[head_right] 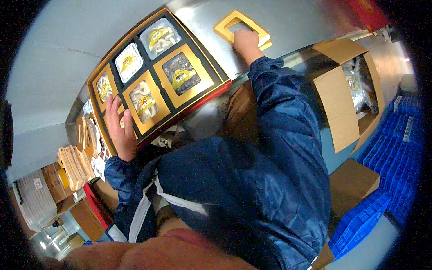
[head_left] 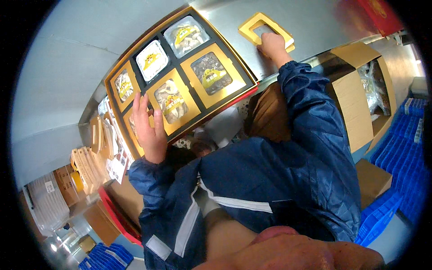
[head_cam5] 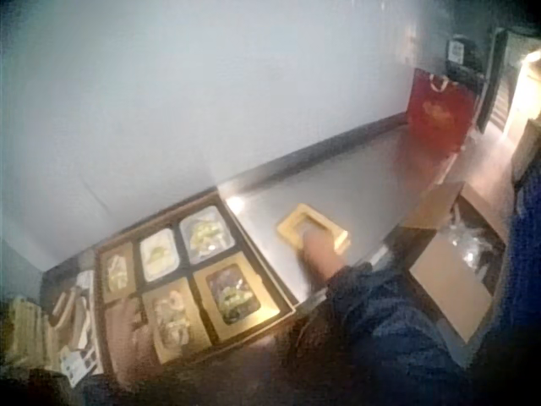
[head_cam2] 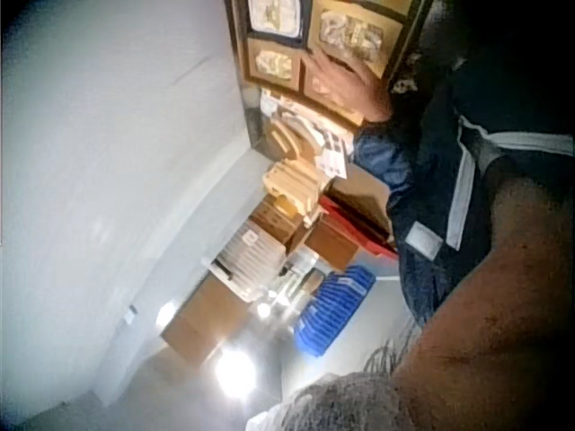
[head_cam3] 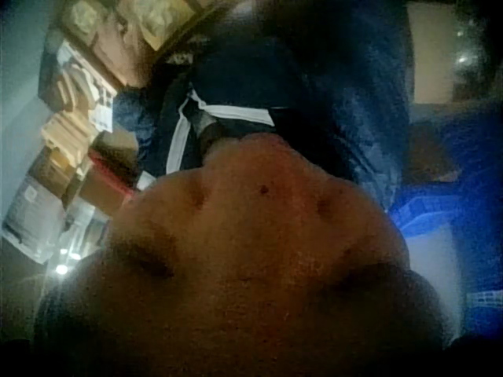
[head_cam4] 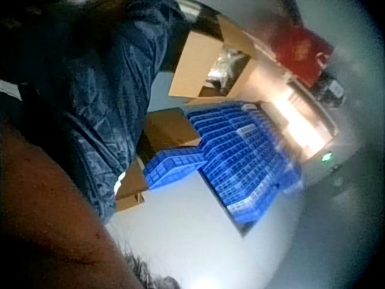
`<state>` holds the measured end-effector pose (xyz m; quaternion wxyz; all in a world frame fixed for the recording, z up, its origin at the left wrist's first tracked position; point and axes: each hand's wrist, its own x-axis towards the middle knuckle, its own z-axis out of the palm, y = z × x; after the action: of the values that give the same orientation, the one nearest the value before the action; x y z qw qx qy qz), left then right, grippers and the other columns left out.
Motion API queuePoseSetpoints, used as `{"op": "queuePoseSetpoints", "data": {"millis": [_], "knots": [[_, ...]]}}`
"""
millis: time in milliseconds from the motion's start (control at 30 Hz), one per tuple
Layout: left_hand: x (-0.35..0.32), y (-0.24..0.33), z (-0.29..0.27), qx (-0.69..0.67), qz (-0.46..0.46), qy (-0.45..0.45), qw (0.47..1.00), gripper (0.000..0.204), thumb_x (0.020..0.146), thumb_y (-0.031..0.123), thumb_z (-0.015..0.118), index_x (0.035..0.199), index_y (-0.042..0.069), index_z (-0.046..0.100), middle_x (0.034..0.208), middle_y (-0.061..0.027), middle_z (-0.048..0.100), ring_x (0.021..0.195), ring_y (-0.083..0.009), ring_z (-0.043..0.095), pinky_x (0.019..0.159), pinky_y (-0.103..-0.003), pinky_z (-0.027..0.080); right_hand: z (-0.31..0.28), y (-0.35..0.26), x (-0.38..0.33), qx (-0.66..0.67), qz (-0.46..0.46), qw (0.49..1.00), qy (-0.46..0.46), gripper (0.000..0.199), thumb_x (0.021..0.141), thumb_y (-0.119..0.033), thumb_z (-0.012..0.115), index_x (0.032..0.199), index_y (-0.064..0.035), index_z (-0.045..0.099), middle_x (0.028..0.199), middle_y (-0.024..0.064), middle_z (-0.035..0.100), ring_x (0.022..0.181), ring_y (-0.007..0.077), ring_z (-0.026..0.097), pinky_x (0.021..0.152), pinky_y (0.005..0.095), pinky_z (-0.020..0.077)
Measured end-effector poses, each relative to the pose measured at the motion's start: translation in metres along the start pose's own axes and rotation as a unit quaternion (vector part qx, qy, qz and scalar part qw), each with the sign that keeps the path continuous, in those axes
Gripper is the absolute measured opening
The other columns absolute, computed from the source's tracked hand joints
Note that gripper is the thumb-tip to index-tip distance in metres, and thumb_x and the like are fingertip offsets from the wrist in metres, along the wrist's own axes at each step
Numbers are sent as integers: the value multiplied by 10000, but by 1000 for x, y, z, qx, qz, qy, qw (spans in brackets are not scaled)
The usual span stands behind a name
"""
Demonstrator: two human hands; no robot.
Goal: The person assembles a multi-compartment gift box by placing gold cardboard window frames over each compartment containing packaged food items. The person handles each frame individually, aligns it over the compartment, and presses it into place.
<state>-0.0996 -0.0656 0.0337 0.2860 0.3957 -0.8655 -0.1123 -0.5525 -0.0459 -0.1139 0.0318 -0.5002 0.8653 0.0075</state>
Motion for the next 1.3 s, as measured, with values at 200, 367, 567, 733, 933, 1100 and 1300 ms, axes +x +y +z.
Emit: {"op": "queuePoseSetpoints", "data": {"millis": [200,367,567,733,933,1100,1300], "knots": [[0,21,11,-156,-41,-24,987,451,1004,110,556,1432,-6,476,1497,-177,463,1328,-273,499,1052,-368,441,11,30,-7,189,-6,980,59,326,822,-344,752,916,-32,749,922,167,741,831,318,723,726,443,550],[14,52,18,-407,-94,-34,908,642,1010,61,561,1552,-13,225,1487,-235,451,1232,-214,577,1038,-329,468,-101,-9,-73,458,-92,881,75,259,844,-287,765,848,-35,706,789,136,713,719,265,686,657,371,530],[47,98,18,-323,-71,22,944,912,928,122,697,1588,30,74,1336,-303,568,1034,-275,693,873,-340,553,-157,-145,-194,268,-287,905,162,194,878,-189,715,845,-18,630,787,181,659,719,335,664,649,429,526],[11,45,8,-226,-120,60,965,731,899,47,635,1547,65,299,1145,-213,689,881,-222,716,751,-334,569,-129,-207,-220,355,-348,865,63,144,864,-144,698,883,-9,651,840,210,664,797,395,663,706,457,538],[-25,16,-15,-63,-106,128,984,547,859,120,732,1361,52,526,1104,-198,677,929,-295,696,781,-375,560,-161,-197,-231,416,-358,812,198,289,854,-188,767,1077,-31,671,905,144,666,795,318,678,695,383,548],[-38,38,-20,-100,-73,124,985,519,857,108,743,1327,23,540,1223,-246,645,1075,-385,668,908,-399,551,-154,-197,-214,259,-274,889,261,483,819,-338,798,1169,-51,629,969,142,642,869,300,679,707,398,560],[-54,37,-19,-177,-222,20,959,532,901,196,717,1370,26,533,1140,-238,675,1024,-369,678,855,-412,540,-146,-195,-208,261,-266,910,182,557,833,-269,791,1286,-20,582,853,190,709,784,341,707,699,424,566]]}}
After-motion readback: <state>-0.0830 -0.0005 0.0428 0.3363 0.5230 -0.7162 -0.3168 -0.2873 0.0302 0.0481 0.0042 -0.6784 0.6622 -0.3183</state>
